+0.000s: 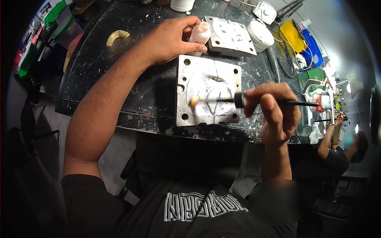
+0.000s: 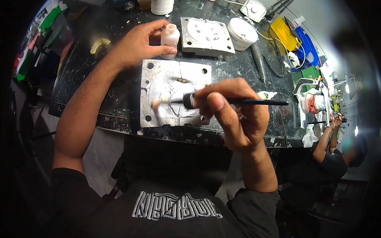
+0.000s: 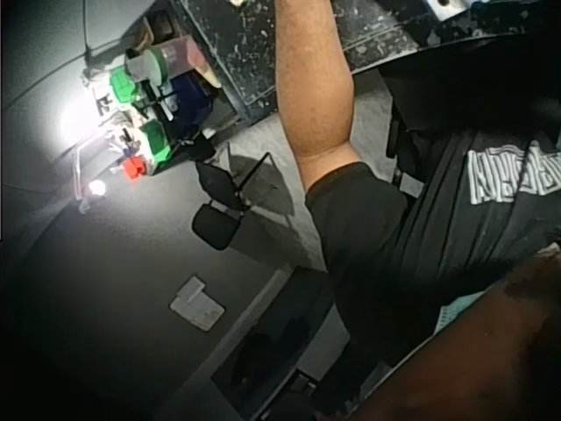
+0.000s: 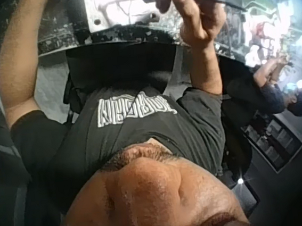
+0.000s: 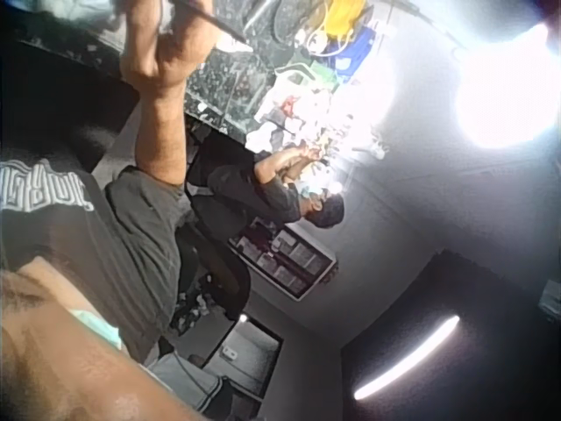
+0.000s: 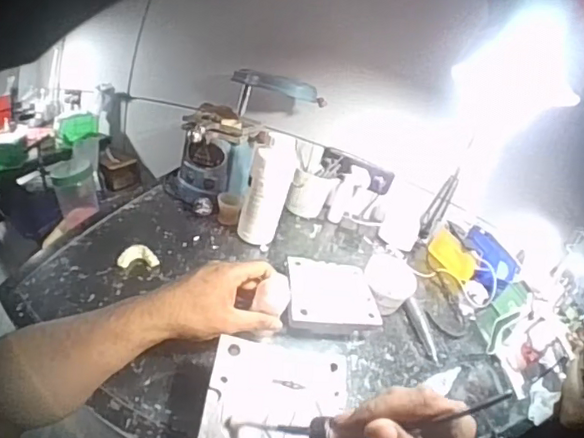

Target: The person applies a yellow substance to a white mold using a brush, then uses a rotary tool to smooth or shape the surface. The person holds the mold and works on it at a cluttered workbench.

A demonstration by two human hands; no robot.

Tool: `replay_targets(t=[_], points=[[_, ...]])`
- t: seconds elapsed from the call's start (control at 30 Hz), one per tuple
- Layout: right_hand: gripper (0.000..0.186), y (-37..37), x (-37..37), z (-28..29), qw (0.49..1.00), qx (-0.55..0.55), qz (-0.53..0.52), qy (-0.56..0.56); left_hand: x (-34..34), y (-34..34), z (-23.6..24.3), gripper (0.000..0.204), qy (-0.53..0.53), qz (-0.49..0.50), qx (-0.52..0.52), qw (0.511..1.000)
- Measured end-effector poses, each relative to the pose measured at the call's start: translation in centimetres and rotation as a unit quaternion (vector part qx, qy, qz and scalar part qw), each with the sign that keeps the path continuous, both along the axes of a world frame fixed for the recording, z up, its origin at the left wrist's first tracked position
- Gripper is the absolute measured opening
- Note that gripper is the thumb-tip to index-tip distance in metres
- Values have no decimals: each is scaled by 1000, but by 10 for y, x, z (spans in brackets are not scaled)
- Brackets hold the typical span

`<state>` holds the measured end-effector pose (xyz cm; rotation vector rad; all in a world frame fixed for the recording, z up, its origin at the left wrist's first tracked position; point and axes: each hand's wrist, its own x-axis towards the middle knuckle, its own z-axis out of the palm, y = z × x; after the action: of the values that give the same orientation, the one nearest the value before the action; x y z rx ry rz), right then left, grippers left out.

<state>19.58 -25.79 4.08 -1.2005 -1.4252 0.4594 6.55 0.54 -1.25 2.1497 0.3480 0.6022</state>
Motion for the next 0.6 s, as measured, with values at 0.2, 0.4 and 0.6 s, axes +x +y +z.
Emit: replay_targets(t=[0.2,0.4,0.6], points=[[15,-3,6,0,999,25,37,28,2,2,-1,55,-2,-5,6,1000],[12,-3,11,4,996,36,51,-66,1,1,0,55,-1,-9,-12,1000],[5,-3,0,22,989,25,3,-146,1,0,1,55,5,1,-7,1000]])
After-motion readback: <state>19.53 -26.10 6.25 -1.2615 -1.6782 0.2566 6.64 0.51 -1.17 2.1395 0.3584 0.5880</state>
